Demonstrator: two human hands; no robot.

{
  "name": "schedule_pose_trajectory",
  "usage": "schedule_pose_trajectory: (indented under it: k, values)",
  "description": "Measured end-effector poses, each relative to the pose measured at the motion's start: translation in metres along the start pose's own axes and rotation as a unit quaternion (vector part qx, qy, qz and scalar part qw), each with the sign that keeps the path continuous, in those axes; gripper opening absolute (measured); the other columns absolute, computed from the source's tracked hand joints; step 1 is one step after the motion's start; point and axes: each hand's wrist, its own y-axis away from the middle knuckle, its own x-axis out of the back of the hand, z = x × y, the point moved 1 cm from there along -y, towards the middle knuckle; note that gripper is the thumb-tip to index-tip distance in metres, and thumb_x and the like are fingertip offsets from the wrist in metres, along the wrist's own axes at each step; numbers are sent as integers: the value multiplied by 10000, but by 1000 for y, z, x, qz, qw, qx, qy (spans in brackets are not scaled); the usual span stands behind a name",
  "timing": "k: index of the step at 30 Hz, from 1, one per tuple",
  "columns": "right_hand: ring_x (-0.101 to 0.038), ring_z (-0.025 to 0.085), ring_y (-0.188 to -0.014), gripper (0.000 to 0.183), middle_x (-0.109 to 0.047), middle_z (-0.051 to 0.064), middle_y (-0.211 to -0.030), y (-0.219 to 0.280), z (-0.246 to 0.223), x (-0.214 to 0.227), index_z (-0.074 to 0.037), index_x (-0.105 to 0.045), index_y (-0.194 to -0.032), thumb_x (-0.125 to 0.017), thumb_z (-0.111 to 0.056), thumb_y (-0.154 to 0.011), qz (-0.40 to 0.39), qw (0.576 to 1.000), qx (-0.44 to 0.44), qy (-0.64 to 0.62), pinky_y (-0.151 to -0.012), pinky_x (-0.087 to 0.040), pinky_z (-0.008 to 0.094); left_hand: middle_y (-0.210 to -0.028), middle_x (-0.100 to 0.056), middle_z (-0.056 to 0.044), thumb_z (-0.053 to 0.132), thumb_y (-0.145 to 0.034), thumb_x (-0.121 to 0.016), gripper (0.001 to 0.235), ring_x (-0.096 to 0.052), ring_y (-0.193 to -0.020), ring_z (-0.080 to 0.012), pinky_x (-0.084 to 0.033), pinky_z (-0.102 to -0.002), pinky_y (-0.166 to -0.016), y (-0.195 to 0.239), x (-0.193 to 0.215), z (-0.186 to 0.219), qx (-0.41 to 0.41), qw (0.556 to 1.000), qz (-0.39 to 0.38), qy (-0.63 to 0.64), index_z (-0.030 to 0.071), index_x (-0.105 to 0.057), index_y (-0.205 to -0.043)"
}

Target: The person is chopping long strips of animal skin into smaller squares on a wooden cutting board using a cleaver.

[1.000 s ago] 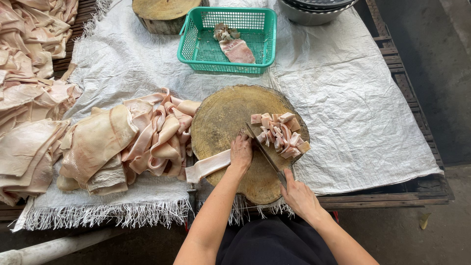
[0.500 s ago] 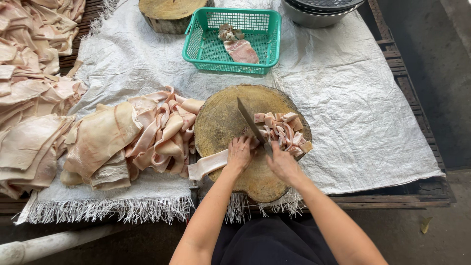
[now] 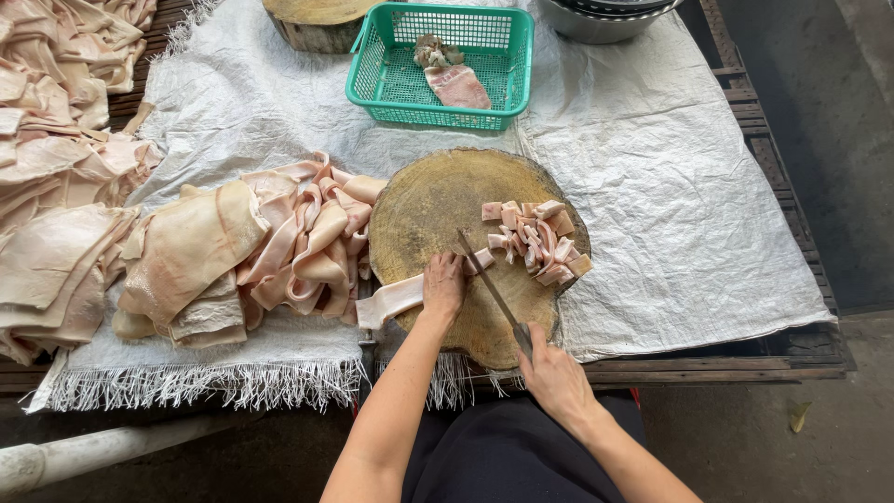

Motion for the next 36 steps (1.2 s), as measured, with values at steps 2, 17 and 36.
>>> schedule_pose_trajectory:
  k: [2, 17, 36]
  values:
    - [-731, 439, -697, 503, -708, 245, -761, 4, 0, -7, -41, -340, -1430, -500, -304, -1032, -42, 998, -26, 27, -681, -593, 540, -1199, -627, -76, 203, -906, -704, 311, -557, -1147, -285, -469, -432, -975, -1, 8, 5, 11, 999, -33, 16, 81, -682, -1191]
    - [-681, 535, -817, 584, -705, 312, -885, -73, 0, -25, -15, -314, -1444, -568, -257, -977, -9, 999, 45, 24, -753, -545, 615, -1288, -649, -104, 92, -947, -459, 387, -567, -1167, -333, -456, -466, -976, -8, -1, -6, 1, 998, 17, 66, 64, -719, -1232]
    - [-676, 291, -501, 455, -654, 125, -608, -47, 23, 23, -103, -380, -1400, -490, -337, -1025, -16, 998, -46, -50, -476, -540, 457, -1064, -742, -198, 329, -943, -702, 326, -699, -1021, -368, -532, -490, -945, -5, 39, -54, 32, 978, -179, 105, 71, -713, -1140]
